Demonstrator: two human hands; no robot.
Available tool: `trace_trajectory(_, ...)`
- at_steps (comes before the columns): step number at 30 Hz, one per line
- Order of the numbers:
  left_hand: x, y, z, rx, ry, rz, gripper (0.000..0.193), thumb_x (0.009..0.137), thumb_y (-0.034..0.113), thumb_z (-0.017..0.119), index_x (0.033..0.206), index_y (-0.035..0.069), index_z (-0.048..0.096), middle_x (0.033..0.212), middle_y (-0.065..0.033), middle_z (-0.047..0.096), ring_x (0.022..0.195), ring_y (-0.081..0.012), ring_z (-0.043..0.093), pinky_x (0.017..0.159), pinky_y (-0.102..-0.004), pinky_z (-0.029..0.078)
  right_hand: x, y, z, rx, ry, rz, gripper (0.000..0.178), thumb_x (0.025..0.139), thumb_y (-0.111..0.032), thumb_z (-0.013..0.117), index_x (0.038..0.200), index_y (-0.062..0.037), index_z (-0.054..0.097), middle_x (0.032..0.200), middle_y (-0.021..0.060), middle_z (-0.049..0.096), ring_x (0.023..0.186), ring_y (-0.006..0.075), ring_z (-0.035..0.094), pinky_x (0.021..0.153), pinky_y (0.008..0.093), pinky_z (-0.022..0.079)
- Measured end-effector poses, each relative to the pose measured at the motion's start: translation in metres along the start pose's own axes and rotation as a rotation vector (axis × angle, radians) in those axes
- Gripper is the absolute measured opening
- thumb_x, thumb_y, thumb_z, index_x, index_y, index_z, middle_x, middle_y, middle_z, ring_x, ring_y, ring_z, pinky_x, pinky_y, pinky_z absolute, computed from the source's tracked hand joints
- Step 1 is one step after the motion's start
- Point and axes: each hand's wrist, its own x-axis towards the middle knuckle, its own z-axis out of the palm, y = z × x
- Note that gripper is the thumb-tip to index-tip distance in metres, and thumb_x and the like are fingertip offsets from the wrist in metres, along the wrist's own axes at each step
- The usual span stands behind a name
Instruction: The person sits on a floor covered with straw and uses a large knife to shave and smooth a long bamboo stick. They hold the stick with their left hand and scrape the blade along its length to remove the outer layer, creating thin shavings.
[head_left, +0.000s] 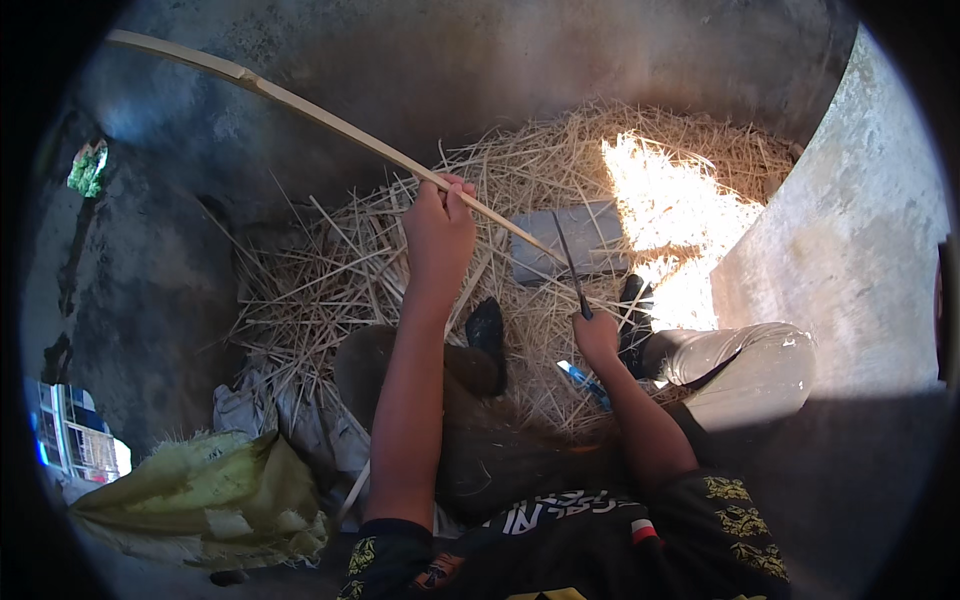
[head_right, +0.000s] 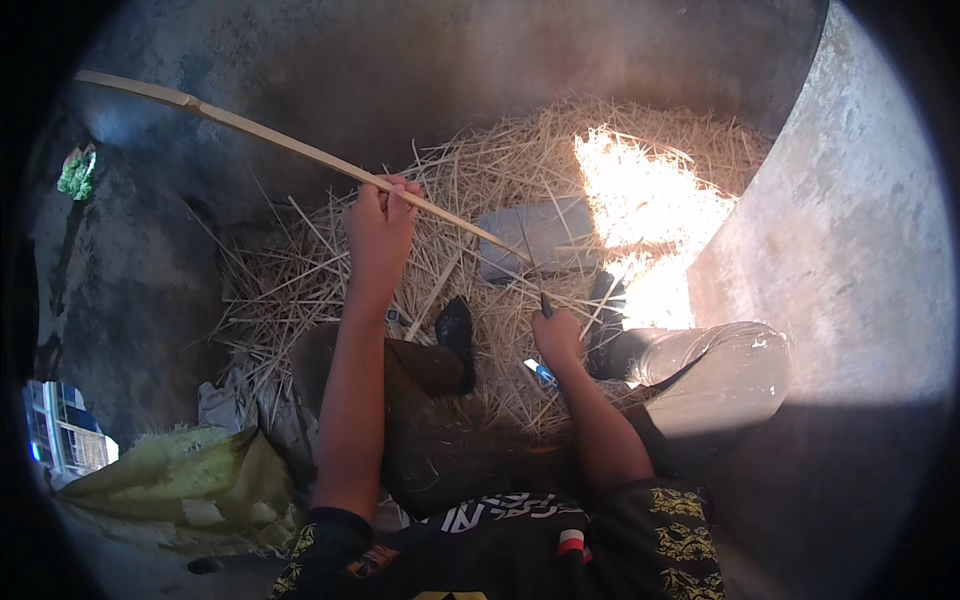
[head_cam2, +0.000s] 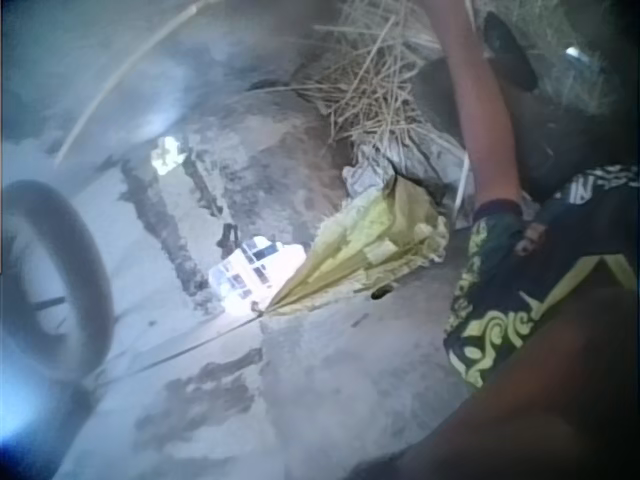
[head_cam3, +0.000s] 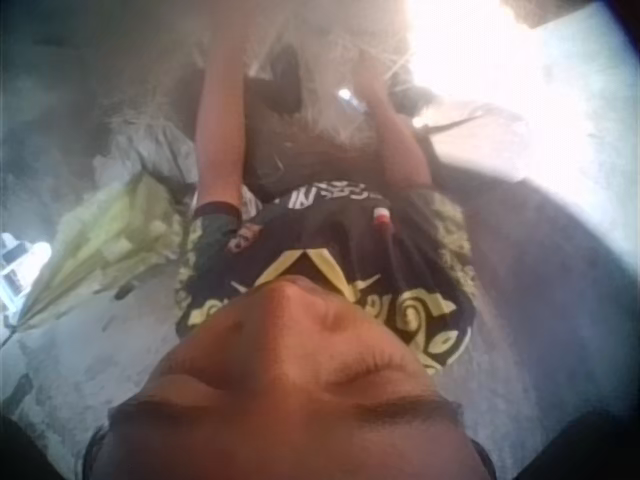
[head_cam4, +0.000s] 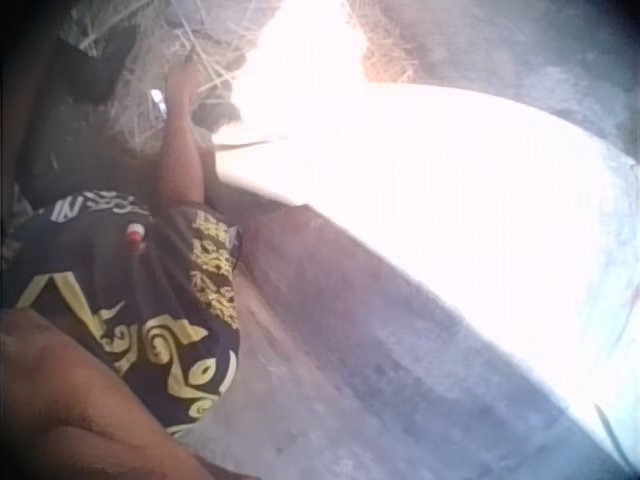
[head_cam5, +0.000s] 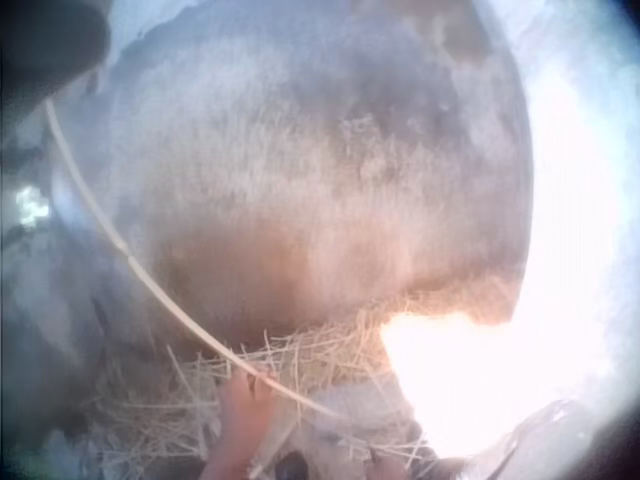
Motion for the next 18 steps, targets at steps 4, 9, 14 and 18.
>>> trace_trajectory(4, -0.001, 0.003, 0.003, 0.015, -0.029, 0.009, 0.010, 0.098, 0.005, 0.050, 0.102, -0.001, 0.058, 0.093, -0.0126, 0.071, 0.085, -0.0243, 0.071, 0.077, -0.0352, 0.054, -0.009, -0.058, -0.034, 0.365, 0.104, -0.183, 0.036, 0.087, -0.031, 0.061, 0.074, 0.0025, 0.061, 0.069, 0.0218, 0.063, 0.066, 0.0370, 0.063, 0.062, 0.0469, 0.044)
trace_trajectory(9, -0.005, 0.011, 0.011, 0.009, -0.062, 0.024, 0.011, 0.100, 0.006, 0.050, 0.103, -0.001, 0.058, 0.095, -0.0117, 0.070, 0.088, -0.0213, 0.070, 0.078, -0.0330, 0.055, -0.006, -0.007, -0.008, 0.142, 0.091, -0.123, 0.038, 0.087, -0.034, 0.062, 0.079, 0.0026, 0.065, 0.071, 0.0221, 0.065, 0.070, 0.0389, 0.066, 0.066, 0.0470, 0.046)
trace_trajectory(14, -0.003, 0.018, -0.001, -0.074, -0.093, -0.113, 0.012, 0.102, 0.007, 0.049, 0.107, -0.001, 0.056, 0.102, -0.0093, 0.068, 0.098, -0.0147, 0.067, 0.082, -0.0275, 0.056, 0.014, 0.047, 0.022, -0.077, -0.041, 0.166, 0.045, 0.082, -0.038, 0.064, 0.085, 0.0062, 0.070, 0.075, 0.0220, 0.069, 0.075, 0.0435, 0.067, 0.072, 0.0487, 0.050)
trace_trajectory(18, 0.001, 0.018, -0.001, -0.105, -0.097, -0.035, 0.013, 0.102, 0.008, 0.049, 0.108, 0.000, 0.057, 0.102, -0.0081, 0.068, 0.097, -0.0140, 0.067, 0.082, -0.0270, 0.056, 0.041, 0.053, 0.027, 0.238, -0.121, 0.193, 0.039, 0.081, -0.034, 0.065, 0.072, 0.0041, 0.062, 0.059, 0.0135, 0.061, 0.059, 0.0290, 0.063, 0.063, 0.0429, 0.050)
